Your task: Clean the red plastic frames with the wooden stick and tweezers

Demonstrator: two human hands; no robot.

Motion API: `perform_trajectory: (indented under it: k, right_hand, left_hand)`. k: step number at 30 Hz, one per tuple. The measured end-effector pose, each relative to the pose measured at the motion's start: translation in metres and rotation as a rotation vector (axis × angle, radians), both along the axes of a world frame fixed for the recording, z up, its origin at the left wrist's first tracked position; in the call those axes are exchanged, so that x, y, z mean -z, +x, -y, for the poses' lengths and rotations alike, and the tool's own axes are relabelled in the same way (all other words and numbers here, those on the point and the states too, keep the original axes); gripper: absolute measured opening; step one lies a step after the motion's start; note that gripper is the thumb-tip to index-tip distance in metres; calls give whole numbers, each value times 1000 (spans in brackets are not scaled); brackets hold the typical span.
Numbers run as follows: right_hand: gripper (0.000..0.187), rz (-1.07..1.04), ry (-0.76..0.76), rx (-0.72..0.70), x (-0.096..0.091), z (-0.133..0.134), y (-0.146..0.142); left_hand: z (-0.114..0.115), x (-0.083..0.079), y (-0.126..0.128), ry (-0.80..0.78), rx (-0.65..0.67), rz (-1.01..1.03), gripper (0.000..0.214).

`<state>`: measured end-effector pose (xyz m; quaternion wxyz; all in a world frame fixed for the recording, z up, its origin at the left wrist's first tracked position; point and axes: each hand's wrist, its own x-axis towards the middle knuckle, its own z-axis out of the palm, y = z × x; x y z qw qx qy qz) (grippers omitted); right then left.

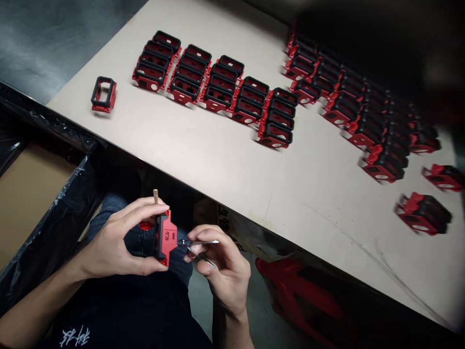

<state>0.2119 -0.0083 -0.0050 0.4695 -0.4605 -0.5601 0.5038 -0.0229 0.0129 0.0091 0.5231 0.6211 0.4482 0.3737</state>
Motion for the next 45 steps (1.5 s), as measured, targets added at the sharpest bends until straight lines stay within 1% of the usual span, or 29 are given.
perform_trajectory:
  k: [2, 6, 8, 11, 16, 18, 21, 24, 27, 31, 35, 42, 45]
  right_hand:
    - [38, -22, 40, 16, 3, 7, -5]
    - [31, 69, 167, 26, 4, 16, -11]
    - [27, 103, 212, 23, 4, 17, -11]
    - [24, 123, 225, 21, 3, 18, -10]
    - [22, 137, 227, 32, 2, 20, -12]
    - [21, 136, 226, 39, 2, 20, -13]
    - [22, 156, 233, 38, 2, 20, -14]
    - [20, 171, 288, 23, 2, 19, -15]
    - [15, 177, 335, 3, 1, 18, -14]
    - [14, 217, 359, 5, 0, 20, -14]
    - [15, 241, 349, 21, 0, 20, -15]
    - [12, 215, 348, 57, 5, 21, -20]
    - [12, 175, 305, 88, 9, 23, -24]
  left_hand:
    - [0, -5, 2, 80, 27, -55, 71]
    - [-2, -15, 6, 206, 66, -84, 68]
    - [-3, -18, 8, 229, 76, -84, 65]
    - [-4, -19, 9, 225, 84, -64, 62]
    - [-4, -19, 8, 171, 86, -3, 61]
    - [-4, -18, 7, 173, 98, 2, 60]
    - [-3, -14, 8, 239, 108, -3, 57]
    - [-3, -10, 8, 333, 104, -7, 56]
    - [-2, -8, 8, 374, 105, -10, 55]
    - [-1, -7, 8, 382, 100, -3, 58]
    - [0, -5, 8, 368, 92, 15, 60]
    - [1, -3, 8, 342, 57, 31, 63]
    - [2, -2, 9, 323, 54, 24, 62]
